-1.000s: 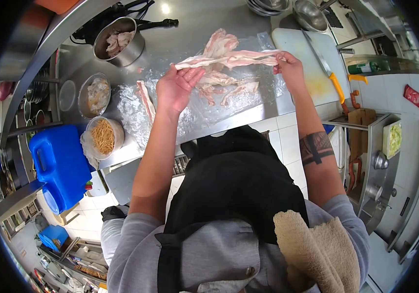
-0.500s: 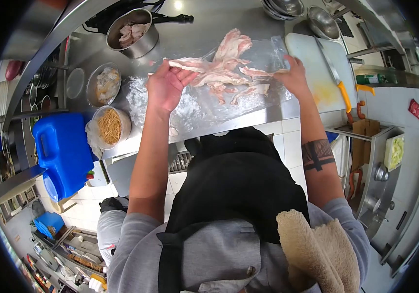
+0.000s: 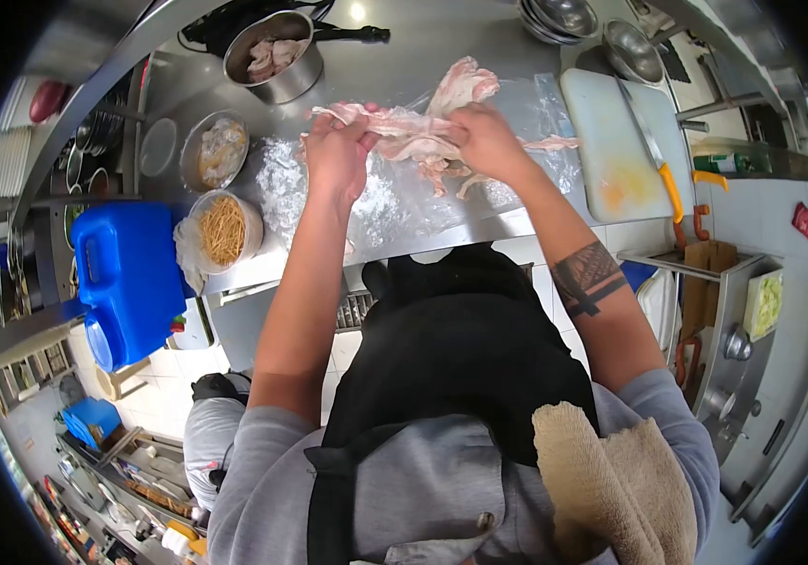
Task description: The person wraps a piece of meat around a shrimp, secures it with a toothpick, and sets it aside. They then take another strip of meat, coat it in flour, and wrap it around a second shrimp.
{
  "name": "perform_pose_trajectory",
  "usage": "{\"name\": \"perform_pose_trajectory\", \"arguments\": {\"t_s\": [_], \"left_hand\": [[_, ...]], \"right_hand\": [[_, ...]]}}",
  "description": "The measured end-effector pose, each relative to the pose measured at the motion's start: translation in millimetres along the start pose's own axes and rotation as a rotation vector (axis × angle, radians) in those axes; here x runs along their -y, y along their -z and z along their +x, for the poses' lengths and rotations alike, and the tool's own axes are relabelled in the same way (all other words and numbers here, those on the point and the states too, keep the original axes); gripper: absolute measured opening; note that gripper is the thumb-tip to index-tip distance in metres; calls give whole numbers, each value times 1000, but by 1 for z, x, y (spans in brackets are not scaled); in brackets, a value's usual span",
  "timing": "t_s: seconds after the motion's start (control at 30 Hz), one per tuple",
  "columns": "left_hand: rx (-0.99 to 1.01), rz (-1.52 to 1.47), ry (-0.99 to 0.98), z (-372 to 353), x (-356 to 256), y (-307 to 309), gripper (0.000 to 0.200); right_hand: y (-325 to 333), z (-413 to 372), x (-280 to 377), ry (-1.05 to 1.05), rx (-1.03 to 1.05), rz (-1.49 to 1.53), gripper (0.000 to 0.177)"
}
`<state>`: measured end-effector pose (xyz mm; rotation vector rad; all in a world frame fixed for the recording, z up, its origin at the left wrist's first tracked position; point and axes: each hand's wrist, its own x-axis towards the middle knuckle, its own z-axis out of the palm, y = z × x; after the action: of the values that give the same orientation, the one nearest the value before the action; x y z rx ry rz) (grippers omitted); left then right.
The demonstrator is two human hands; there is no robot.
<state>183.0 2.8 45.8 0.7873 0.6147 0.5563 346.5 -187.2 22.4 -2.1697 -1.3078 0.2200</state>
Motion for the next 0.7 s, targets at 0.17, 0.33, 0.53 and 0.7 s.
{"name": "perform_pose_trajectory", "arguments": {"t_s": [0.17,0.33,0.53,0.7], "left_hand": [[10,-37,-8,-9,-18,10,27],[63,10,53,-26,-30,5,17],[73,85,57,-49,-21,32,12],[-5,358,-35,-37,-23,98,16]], "right_hand": [[34,-20,-33,-39,32,-205,24],[36,-20,18,-59,-29,151,41],[-46,-23,104,-241,375,957,27],[-92,-56,143,-556,343,1166,23]]}}
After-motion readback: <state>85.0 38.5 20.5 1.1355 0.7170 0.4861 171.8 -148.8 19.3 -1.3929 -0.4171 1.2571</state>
